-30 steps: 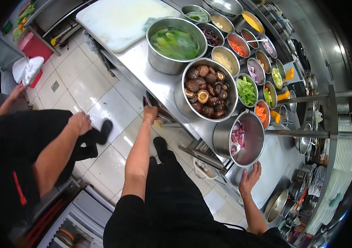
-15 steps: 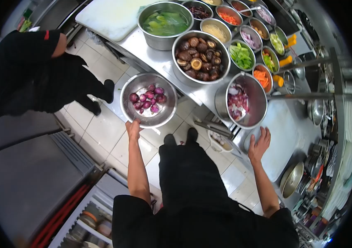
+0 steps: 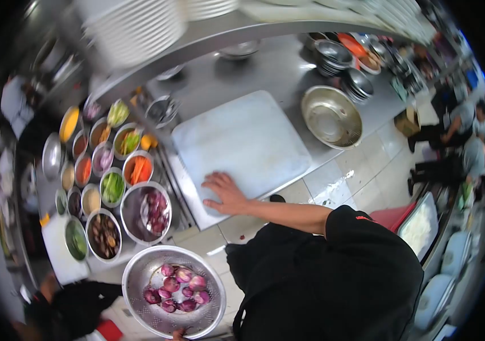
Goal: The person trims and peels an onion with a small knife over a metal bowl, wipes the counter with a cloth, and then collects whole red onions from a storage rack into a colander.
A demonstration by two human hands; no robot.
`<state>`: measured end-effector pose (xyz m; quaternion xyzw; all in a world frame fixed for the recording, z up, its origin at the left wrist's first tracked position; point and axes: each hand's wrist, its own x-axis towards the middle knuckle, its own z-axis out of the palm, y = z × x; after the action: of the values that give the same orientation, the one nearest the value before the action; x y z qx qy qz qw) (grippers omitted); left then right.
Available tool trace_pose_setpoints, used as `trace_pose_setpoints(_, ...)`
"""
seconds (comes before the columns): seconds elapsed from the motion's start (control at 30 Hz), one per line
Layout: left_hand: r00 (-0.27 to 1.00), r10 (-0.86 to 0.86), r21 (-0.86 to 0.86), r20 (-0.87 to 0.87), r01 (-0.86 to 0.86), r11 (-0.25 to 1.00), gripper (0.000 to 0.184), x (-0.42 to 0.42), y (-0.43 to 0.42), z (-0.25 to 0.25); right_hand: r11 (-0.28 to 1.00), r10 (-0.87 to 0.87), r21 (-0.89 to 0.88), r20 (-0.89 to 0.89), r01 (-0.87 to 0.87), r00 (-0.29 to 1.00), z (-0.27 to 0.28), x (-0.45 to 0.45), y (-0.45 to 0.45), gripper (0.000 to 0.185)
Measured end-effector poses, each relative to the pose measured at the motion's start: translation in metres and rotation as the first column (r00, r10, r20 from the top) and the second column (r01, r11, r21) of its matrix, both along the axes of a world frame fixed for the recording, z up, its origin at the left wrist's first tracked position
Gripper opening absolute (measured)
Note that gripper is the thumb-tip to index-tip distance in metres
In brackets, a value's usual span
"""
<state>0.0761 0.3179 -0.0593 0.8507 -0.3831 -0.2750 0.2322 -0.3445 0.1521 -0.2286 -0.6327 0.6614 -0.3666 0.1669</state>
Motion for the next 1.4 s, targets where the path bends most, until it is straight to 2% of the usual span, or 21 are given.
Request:
trace_pose_setpoints(0.07,0.972,-0.161,0.014,0.17,0.161,0.987,0.034,-0.048,-0.022,-0.002,0.999,0.019,-0.043,0.221,-0.009,0.975,0.03,-0.042,0.026,0.034)
trace_pose_setpoints(0.1,0.841,-0.43,0.176,0.327,0.393,0.903,0.028,-0.08,-0.037,0.006,0.994,-0.006,-0.104,0.201,0.027,0.98,0.041,-0.07,0.04,0.029)
trace_pose_setpoints(0.13,0.777,-0.56,0.084,0.288,0.562,0.823,0.027,-0.015,-0.051,-0.054,0.985,-0.028,-0.166,0.148,0.053,0.989,0.057,-0.074,0.051,0.024)
trace_pose_setpoints(0.2,0.817,-0.558,0.001,0.144,0.564,0.826,0.027,-0.118,-0.09,-0.03,0.917,-0.208,-0.327,0.102,0.23,0.973,0.078,-0.15,0.078,0.016)
trace_pose_setpoints(0.23,0.894,-0.4,-0.203,-0.201,0.362,0.91,0.031,-0.177,-0.105,-0.024,0.834,-0.351,-0.42,0.099,0.359,0.931,0.088,-0.186,0.093,0.013)
trace_pose_setpoints(0.27,0.799,-0.243,-0.29,-0.549,0.091,0.953,0.045,-0.232,-0.113,-0.013,0.754,-0.525,-0.424,0.07,0.502,0.848,0.103,-0.227,0.112,0.013)
trace_pose_setpoints(0.3,0.793,-0.291,-0.235,-0.535,0.191,0.953,0.052,-0.278,-0.119,0.002,0.655,-0.675,-0.447,0.015,0.609,0.738,0.11,-0.272,0.129,0.018)
trace_pose_setpoints(0.33,0.797,-0.312,-0.282,-0.517,0.186,0.941,0.055,-0.294,-0.132,-0.023,0.519,-0.819,-0.456,-0.022,0.723,0.574,0.097,-0.325,0.146,0.03)
trace_pose_setpoints(0.37,0.802,-0.309,-0.271,-0.512,0.191,0.943,0.046,-0.337,-0.134,-0.002,0.452,-0.873,-0.467,-0.059,0.76,0.484,0.118,-0.369,0.162,0.042)
trace_pose_setpoints(0.43,0.771,-0.338,-0.233,-0.54,0.249,0.94,0.041,-0.392,-0.146,-0.004,0.197,-0.98,-0.352,-0.053,0.915,0.191,0.121,-0.456,0.186,0.045)
trace_pose_setpoints(0.47,0.663,-0.409,-0.241,-0.627,0.333,0.911,0.041,-0.405,-0.153,-0.012,0.046,-0.998,-0.354,-0.046,0.934,0.032,0.118,-0.492,0.193,0.046)
trace_pose_setpoints(0.53,0.68,-0.438,-0.259,-0.588,0.354,0.899,0.041,-0.441,-0.159,-0.02,0.014,-0.994,-0.049,-0.111,0.999,0.009,0.114,-0.553,0.208,0.049)
trace_pose_setpoints(0.6,0.653,-0.413,-0.241,-0.635,0.34,0.909,0.039,-0.46,-0.166,-0.024,0.135,-0.966,0.234,-0.185,0.963,0.18,0.107,-0.598,0.216,0.044)
trace_pose_setpoints(0.73,0.823,-0.415,-0.358,-0.388,0.28,0.891,0.034,-0.483,-0.166,-0.017,0.149,-0.936,0.103,-0.306,0.983,0.174,0.097,-0.628,0.216,0.028)
trace_pose_setpoints(0.8,0.805,-0.508,-0.325,-0.307,0.412,0.851,0.03,-0.478,-0.17,-0.005,0.142,-0.942,-0.002,-0.306,0.99,0.135,0.118,-0.616,0.21,0.026)
trace_pose_setpoints(1.0,0.873,-0.446,-0.386,-0.2,0.348,0.854,0.023,-0.461,-0.167,0.005,0.302,-0.944,-0.398,-0.254,0.866,0.212,0.137,-0.627,0.207,0.028)
trace_pose_setpoints(1.17,0.927,-0.335,-0.499,-0.17,0.212,0.84,0.018,-0.435,-0.16,0.014,0.464,-0.885,-0.226,-0.167,0.856,0.436,0.208,-0.502,0.166,0.029)
trace_pose_setpoints(1.27,0.919,-0.35,-0.576,-0.184,0.187,0.796,0.022,-0.414,-0.16,0.016,0.796,-0.595,-0.044,-0.24,0.603,0.767,0.201,-0.396,0.13,0.028)
trace_pose_setpoints(1.3,0.925,-0.337,-0.546,-0.177,0.193,0.815,0.024,-0.412,-0.158,0.022,0.844,-0.509,0.068,-0.21,0.532,0.835,0.19,-0.367,0.117,0.03)
trace_pose_setpoints(1.37,0.939,-0.306,-0.55,-0.154,0.176,0.816,0.025,-0.411,-0.154,0.031,0.913,-0.407,0.012,-0.045,0.408,0.912,0.145,-0.328,0.095,0.029)
trace_pose_setpoints(1.4,0.946,-0.289,-0.554,-0.144,0.165,0.816,0.025,-0.412,-0.154,0.031,0.922,-0.359,0.136,-0.057,0.363,0.932,0.136,-0.313,0.085,0.026)
